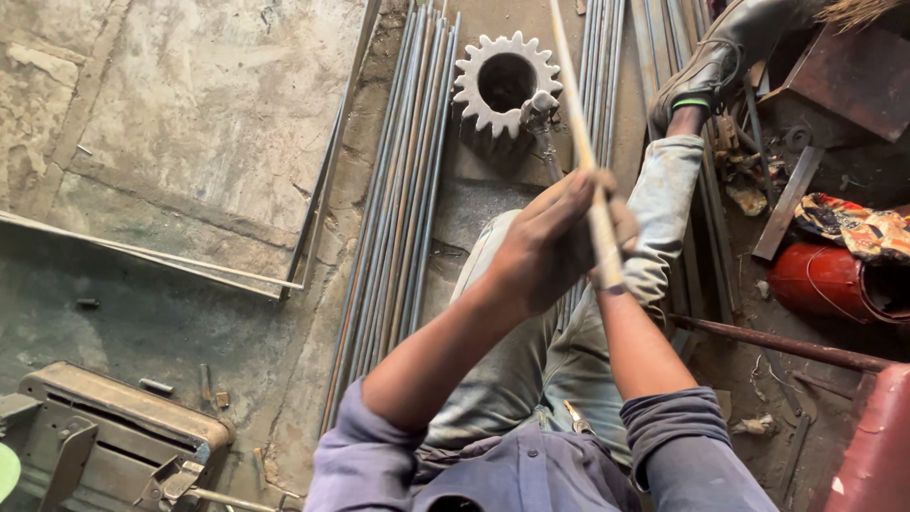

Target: The person straightens metal rods by placing them into a large gear mold and striking them with a hammer.

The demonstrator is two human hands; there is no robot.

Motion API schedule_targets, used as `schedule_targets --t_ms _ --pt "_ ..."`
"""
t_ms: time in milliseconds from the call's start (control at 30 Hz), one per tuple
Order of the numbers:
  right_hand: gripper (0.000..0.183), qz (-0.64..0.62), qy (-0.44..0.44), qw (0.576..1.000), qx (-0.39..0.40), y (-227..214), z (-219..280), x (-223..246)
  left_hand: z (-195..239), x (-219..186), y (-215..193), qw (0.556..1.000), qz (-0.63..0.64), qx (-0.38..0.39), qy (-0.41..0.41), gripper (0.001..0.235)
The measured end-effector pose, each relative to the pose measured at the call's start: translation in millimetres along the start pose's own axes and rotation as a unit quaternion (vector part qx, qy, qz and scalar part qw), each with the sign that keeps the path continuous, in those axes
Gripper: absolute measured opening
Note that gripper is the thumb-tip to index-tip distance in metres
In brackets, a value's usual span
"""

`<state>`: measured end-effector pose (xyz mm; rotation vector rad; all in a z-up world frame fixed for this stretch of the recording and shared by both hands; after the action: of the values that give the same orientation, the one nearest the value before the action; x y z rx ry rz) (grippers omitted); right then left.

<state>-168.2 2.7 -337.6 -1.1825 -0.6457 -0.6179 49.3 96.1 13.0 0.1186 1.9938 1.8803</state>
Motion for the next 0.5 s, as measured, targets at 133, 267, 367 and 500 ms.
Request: schedule_targets --t_ms 133,267,367,500 --pt "0.049 -0.098 -0.075 0.991 0.057 4 4 -11 -33 3 9 0.996 0.042 0.076 0.008 0.030" --pt "0.047 -0.130 -0.083 0.986 0.063 7 13 -15 -43 2 6 0.990 0.056 0.131 0.005 0.029" --pt "0.045 -0.128 -0.085 0.987 0.047 2 11 -11 -41 1 0 0.990 0.053 0.130 -0.004 0.031" --pt "0.044 -0.130 -0.075 0.988 0.033 10 2 0 -23 -12 -47 0.999 -0.006 0.015 -0.039 0.039"
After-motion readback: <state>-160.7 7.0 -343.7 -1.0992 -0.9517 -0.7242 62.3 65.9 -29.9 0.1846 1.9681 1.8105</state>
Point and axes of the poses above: each hand's wrist, its own z-axis away from the middle knuckle, its own y-axis out of the palm, x = y × z, the point moved 2 cm from there along -z, towards the middle knuckle, and after that the axes turned 2 degrees about -y, right-handed, at the moved point
